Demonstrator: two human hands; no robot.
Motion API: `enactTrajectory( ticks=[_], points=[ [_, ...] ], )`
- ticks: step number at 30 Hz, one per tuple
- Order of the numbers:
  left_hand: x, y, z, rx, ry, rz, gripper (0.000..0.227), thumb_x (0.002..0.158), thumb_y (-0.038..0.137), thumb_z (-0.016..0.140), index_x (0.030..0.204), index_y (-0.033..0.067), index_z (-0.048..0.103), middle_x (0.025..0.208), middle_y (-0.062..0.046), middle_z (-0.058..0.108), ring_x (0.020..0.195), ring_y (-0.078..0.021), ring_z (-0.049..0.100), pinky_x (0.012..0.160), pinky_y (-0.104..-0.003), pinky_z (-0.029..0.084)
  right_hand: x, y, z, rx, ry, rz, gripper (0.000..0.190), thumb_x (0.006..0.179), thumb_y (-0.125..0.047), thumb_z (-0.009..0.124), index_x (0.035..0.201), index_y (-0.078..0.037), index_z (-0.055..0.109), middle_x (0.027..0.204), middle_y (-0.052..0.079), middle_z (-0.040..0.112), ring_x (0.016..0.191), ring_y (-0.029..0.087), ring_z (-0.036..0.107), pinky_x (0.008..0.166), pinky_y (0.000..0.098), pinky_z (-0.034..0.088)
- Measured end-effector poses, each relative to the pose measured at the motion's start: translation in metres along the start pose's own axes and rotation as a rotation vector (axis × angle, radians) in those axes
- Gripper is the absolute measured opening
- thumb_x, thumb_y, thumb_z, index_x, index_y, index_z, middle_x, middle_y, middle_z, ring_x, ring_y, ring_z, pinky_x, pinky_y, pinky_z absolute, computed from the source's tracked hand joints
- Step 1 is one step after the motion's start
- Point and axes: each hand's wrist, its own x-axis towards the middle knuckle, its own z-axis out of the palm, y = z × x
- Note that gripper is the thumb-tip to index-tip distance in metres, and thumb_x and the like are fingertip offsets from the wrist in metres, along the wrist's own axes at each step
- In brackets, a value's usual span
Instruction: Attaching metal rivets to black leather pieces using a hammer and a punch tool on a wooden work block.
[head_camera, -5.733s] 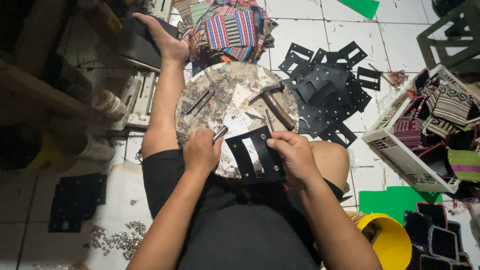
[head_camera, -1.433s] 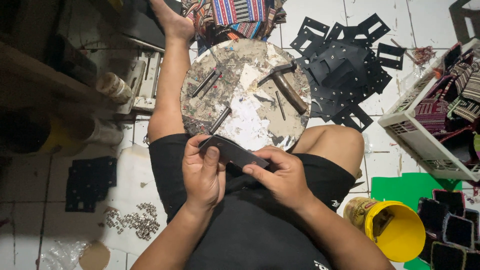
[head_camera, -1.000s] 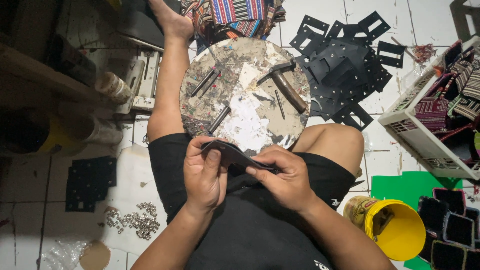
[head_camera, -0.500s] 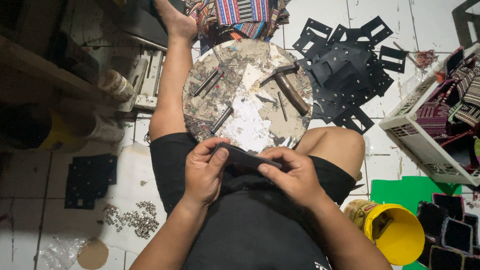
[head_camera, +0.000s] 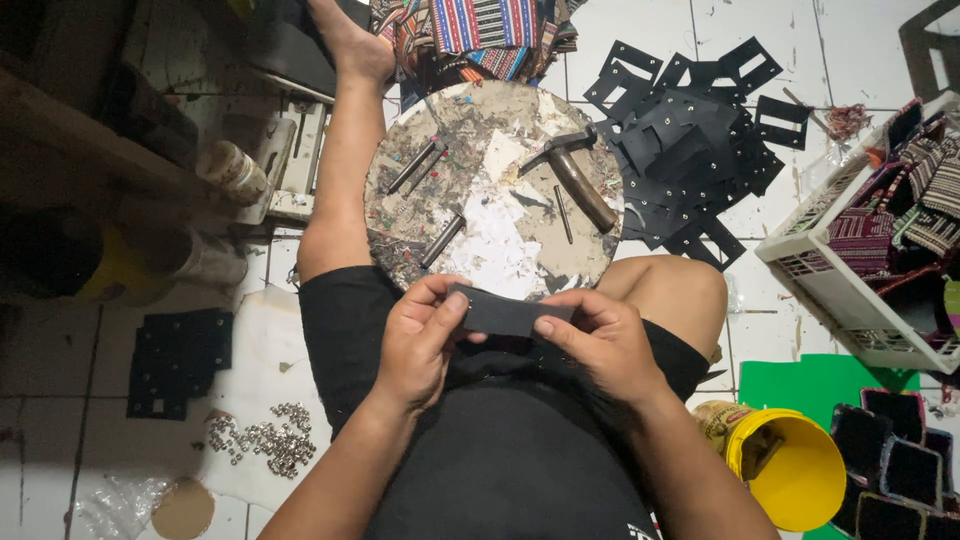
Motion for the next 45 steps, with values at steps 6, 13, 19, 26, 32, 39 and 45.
enactTrajectory(
  ticks=[6,13,19,26,32,39,45],
  points=[
    [0.000,-0.005,-0.015,0.401,-0.102,0.138,0.019,0.091,0.008,0.077,0.105,-0.0055,0.079,0.083,-0.015,0.079,0.080,-0.0119,0.067,0.065,-0.031,0.066,0.000,0.006,-0.010,0.006,0.045,-0.017,0.013,0.084,-0.001,0.082,0.095,0.006,0.078,0.072,0.011,0.071,0.070,0.012,0.062,0.064,0.0280,0.052],
    [-0.002,0.002,-0.001,0.446,-0.012,0.153,0.018,0.092,0.012,0.078,0.100,-0.0042,0.080,0.072,-0.010,0.076,0.076,-0.0074,0.059,0.067,-0.027,0.060,-0.003,-0.008,0.000,-0.015,0.067,-0.092,0.010,0.088,-0.002,0.079,0.094,0.006,0.079,0.071,0.012,0.069,0.071,0.013,0.060,0.065,0.0296,0.053],
    [-0.002,0.012,0.002,0.458,-0.019,0.162,0.018,0.092,0.014,0.079,0.100,-0.0020,0.081,0.072,-0.008,0.075,0.079,-0.0069,0.057,0.070,-0.027,0.058,0.000,-0.014,0.003,-0.023,0.043,-0.092,0.011,0.090,-0.002,0.076,0.098,0.006,0.079,0.070,0.011,0.068,0.072,0.013,0.059,0.066,0.0295,0.052],
    [0.000,0.004,-0.011,0.294,-0.091,-0.007,0.035,0.097,0.020,0.069,0.118,-0.0074,0.072,0.076,-0.011,0.074,0.072,-0.0098,0.068,0.067,-0.029,0.063,-0.001,0.010,-0.012,0.093,0.129,0.098,0.017,0.095,-0.007,0.073,0.104,0.006,0.077,0.078,0.010,0.073,0.078,0.011,0.062,0.073,0.0293,0.055],
    [0.004,-0.014,-0.022,0.326,-0.086,-0.047,0.029,0.092,0.010,0.077,0.113,-0.0101,0.073,0.081,-0.016,0.077,0.073,-0.0158,0.074,0.068,-0.033,0.067,-0.005,0.020,-0.005,0.242,0.195,0.185,0.016,0.097,-0.006,0.070,0.103,0.007,0.076,0.075,0.012,0.073,0.071,0.012,0.064,0.068,0.0282,0.055],
    [0.007,-0.014,-0.025,0.329,-0.095,-0.056,0.025,0.095,0.011,0.074,0.111,-0.0074,0.073,0.082,-0.013,0.076,0.075,-0.0146,0.074,0.069,-0.032,0.067,-0.004,0.003,0.000,0.181,0.101,0.212,0.023,0.093,-0.011,0.075,0.109,0.006,0.075,0.066,0.005,0.064,0.064,0.007,0.058,0.060,0.0212,0.053],
    [0.010,-0.028,-0.047,0.345,-0.116,-0.022,0.020,0.094,0.010,0.073,0.108,-0.0048,0.072,0.078,-0.014,0.074,0.072,-0.0144,0.071,0.065,-0.029,0.065,-0.009,0.018,0.003,0.152,0.133,0.156,0.017,0.089,-0.004,0.077,0.102,0.007,0.079,0.074,0.013,0.072,0.071,0.014,0.062,0.066,0.0295,0.054]
  ],
)
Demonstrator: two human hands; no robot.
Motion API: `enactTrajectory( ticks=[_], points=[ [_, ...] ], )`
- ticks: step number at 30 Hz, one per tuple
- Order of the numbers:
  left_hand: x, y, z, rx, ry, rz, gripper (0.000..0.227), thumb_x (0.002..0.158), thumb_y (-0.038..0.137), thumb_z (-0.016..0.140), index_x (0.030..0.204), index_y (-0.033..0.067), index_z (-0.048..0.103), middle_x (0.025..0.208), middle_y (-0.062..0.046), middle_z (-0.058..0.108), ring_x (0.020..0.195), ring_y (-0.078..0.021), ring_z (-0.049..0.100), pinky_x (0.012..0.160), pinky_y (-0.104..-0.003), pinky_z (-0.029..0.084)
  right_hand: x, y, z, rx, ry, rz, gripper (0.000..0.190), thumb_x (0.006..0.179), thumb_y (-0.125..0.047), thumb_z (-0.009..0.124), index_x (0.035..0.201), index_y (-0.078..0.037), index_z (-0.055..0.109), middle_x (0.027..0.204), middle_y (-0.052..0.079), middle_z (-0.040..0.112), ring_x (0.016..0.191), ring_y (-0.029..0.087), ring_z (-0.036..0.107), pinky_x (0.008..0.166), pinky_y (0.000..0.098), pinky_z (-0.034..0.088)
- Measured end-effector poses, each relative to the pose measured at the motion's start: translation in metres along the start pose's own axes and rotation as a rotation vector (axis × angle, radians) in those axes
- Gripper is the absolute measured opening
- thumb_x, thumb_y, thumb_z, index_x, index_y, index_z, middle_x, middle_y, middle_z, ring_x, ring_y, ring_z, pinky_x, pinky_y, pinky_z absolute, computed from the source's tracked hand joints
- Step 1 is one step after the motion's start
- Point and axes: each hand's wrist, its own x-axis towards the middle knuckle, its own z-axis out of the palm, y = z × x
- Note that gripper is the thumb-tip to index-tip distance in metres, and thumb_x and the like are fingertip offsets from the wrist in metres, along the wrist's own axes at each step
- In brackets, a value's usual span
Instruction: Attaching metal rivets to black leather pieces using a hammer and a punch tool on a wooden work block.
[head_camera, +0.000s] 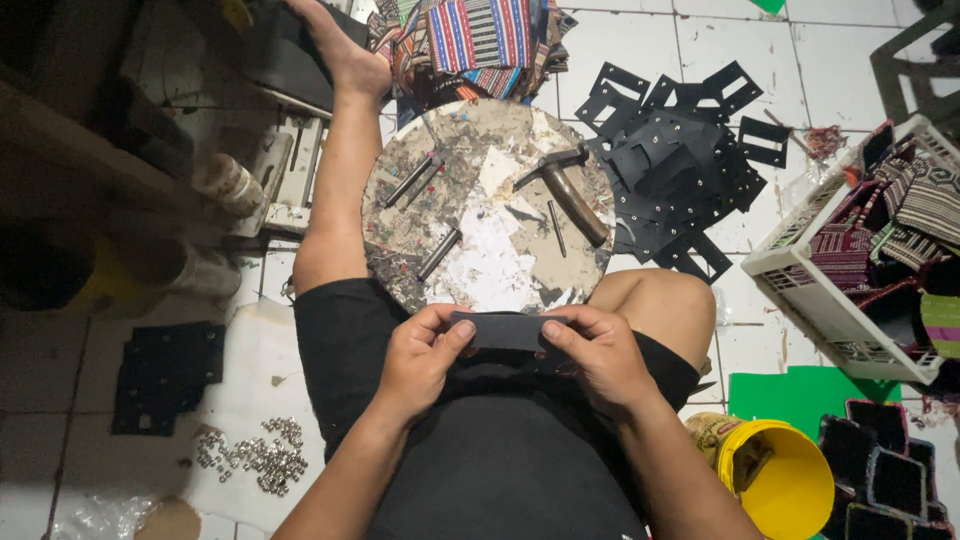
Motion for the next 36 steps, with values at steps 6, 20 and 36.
enactTrajectory(
  ticks=[6,20,36],
  points=[
    [0.004,-0.018,0.001,-0.079,0.067,0.002,0.036,0.100,0.020,0.067,0.124,-0.0010,0.050,0.101,-0.010,0.062,0.089,-0.0133,0.066,0.074,-0.026,0.065,0.015,-0.006,-0.005,-0.368,-0.074,-0.367,0.023,0.087,-0.008,0.081,0.110,-0.003,0.082,0.101,0.016,0.078,0.096,0.024,0.074,0.084,0.0377,0.058],
    [0.000,-0.001,0.017,-0.152,-0.175,-0.010,0.050,0.088,0.009,0.080,0.132,-0.0019,0.060,0.111,-0.017,0.074,0.097,-0.0179,0.071,0.089,-0.035,0.061,0.000,-0.002,0.012,-0.370,-0.360,-0.370,0.059,0.072,-0.017,0.095,0.124,-0.002,0.073,0.119,0.019,0.069,0.108,0.030,0.068,0.091,0.0438,0.055],
    [-0.003,-0.025,0.026,-0.034,-0.175,-0.027,0.046,0.081,0.005,0.088,0.122,-0.0069,0.070,0.100,-0.012,0.071,0.083,-0.0152,0.072,0.076,-0.030,0.065,-0.004,-0.006,0.001,-0.245,-0.320,-0.208,0.040,0.080,-0.005,0.085,0.117,0.005,0.075,0.101,0.018,0.075,0.094,0.024,0.071,0.080,0.0402,0.060]
  ],
)
